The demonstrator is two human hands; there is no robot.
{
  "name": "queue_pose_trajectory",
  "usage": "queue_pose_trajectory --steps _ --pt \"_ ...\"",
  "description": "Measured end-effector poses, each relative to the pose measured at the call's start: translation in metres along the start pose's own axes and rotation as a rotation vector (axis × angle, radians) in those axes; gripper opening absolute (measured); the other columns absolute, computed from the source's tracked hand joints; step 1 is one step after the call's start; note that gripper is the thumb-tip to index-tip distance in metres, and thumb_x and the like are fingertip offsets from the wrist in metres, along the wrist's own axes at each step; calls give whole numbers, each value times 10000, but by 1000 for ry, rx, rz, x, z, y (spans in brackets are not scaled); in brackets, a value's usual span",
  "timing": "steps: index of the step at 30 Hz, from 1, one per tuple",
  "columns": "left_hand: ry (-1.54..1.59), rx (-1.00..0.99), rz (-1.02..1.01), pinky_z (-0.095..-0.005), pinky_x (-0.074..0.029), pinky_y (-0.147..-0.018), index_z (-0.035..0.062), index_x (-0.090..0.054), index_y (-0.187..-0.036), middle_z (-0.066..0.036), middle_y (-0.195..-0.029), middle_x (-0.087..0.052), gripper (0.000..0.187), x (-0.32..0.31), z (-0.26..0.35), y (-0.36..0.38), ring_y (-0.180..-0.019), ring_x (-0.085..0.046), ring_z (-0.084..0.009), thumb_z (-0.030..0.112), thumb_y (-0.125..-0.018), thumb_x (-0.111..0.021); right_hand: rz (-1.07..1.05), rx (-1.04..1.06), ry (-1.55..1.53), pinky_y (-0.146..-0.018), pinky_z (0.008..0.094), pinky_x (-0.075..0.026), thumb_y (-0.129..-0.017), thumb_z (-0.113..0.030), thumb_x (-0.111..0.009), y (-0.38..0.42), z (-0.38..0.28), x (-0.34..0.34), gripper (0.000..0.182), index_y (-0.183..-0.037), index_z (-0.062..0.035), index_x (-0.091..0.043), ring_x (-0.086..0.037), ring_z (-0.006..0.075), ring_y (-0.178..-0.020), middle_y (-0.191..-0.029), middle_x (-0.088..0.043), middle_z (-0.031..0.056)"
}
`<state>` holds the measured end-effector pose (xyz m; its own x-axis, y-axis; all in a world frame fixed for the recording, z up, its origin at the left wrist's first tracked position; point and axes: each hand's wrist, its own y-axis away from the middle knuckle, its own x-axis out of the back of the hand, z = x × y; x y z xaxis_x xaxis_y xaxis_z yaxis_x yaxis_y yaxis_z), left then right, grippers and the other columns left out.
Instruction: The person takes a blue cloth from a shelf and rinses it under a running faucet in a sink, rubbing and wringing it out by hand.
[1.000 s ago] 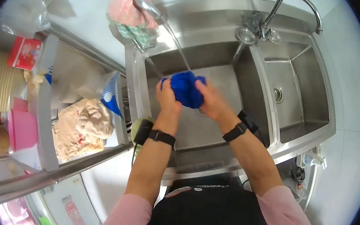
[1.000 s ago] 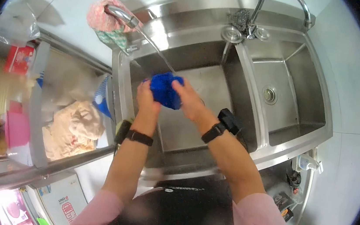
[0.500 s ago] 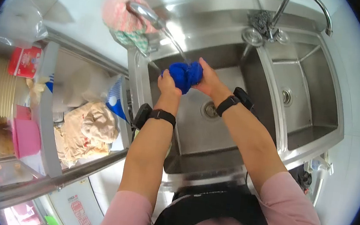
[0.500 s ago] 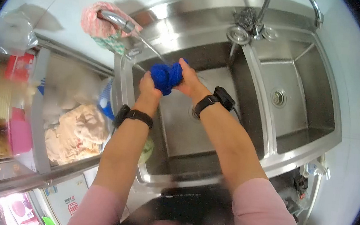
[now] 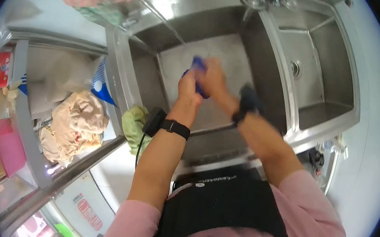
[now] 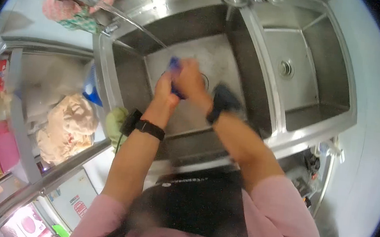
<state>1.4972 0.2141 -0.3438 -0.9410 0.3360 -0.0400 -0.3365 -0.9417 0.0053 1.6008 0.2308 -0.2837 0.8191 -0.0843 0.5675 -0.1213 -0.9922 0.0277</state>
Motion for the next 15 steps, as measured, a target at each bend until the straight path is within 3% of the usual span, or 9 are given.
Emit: queue_pose_trajectory --steps 1,2,4,6,8,9,10,11,15 --pt "404 399 272 -360 -429 -732 54 -505 -916 -74 -901 -541 240 -22 40 2 -806 -524 -232 247 -785 -450 -146 -362 -196 -698 354 -429 -674 -268 -613 -20 24 11 330 -884 -25 -537 -536 254 -810 -898 -545 127" --pt "792 789 542 -359 -437 -712 60 -520 -869 -66 -876 -552 191 -37 77 0 -777 -535 -226 212 -796 -430 -131 -368 -209 -698 354 -429 -674 -268 -613 -12 26 20 330 -884 -25 -537 -536 254 -810 -898 -545 127" --pt "857 725 571 -361 -435 -721 57 -521 -895 -69 -889 -550 223 -32 93 -4 -792 -535 -233 224 -803 -404 -400 -584 -1027 -693 340 -447 -702 -306 -600 2 7 43 394 -928 5 -510 -553 223 -811 -930 -553 121" --pt "985 647 502 -383 -421 -763 57 -512 -932 -85 -900 -549 296 -6 79 -3 -845 -525 -242 296 -804 -393 -459 -547 -1140 -753 362 -429 -725 -320 -581 30 -12 53 444 -989 22 -478 -535 223 -881 -980 -540 134" --pt "914 649 490 -389 -412 -797 54 -502 -946 -101 -902 -548 354 -2 83 1 -870 -522 -251 353 -799 -383 -107 50 -132 -820 411 -380 -714 -321 -568 62 -29 18 377 -933 -16 -538 -502 293 -935 -991 -520 183" --pt "997 588 377 -367 -430 -739 61 -501 -894 -83 -856 -545 290 -3 75 8 -804 -524 -239 316 -783 -417 565 12 -101 -815 402 -373 -715 -345 -573 63 -62 -26 494 -1013 39 -487 -502 321 -928 -983 -526 201" --pt "1079 525 262 -344 -447 -680 68 -501 -843 -65 -810 -541 229 -12 86 9 -738 -527 -226 279 -767 -452 569 11 -109 -815 402 -373 -715 -345 -573 52 -53 -21 494 -1013 39 -487 -502 321 -928 -983 -526 201" --pt "893 634 653 -334 -450 -631 72 -491 -808 -52 -772 -529 201 -25 94 5 -687 -528 -208 265 -763 -458 397 -176 -179 -785 403 -384 -706 -328 -576 31 -35 -9 432 -945 27 -520 -499 331 -924 -986 -514 219" --pt "876 623 641 -328 -455 -635 64 -499 -804 -50 -757 -538 166 -40 107 5 -682 -536 -182 219 -762 -454 -91 -438 -745 -687 382 -439 -700 -288 -586 -12 -3 22 355 -865 22 -531 -537 302 -803 -930 -531 202"
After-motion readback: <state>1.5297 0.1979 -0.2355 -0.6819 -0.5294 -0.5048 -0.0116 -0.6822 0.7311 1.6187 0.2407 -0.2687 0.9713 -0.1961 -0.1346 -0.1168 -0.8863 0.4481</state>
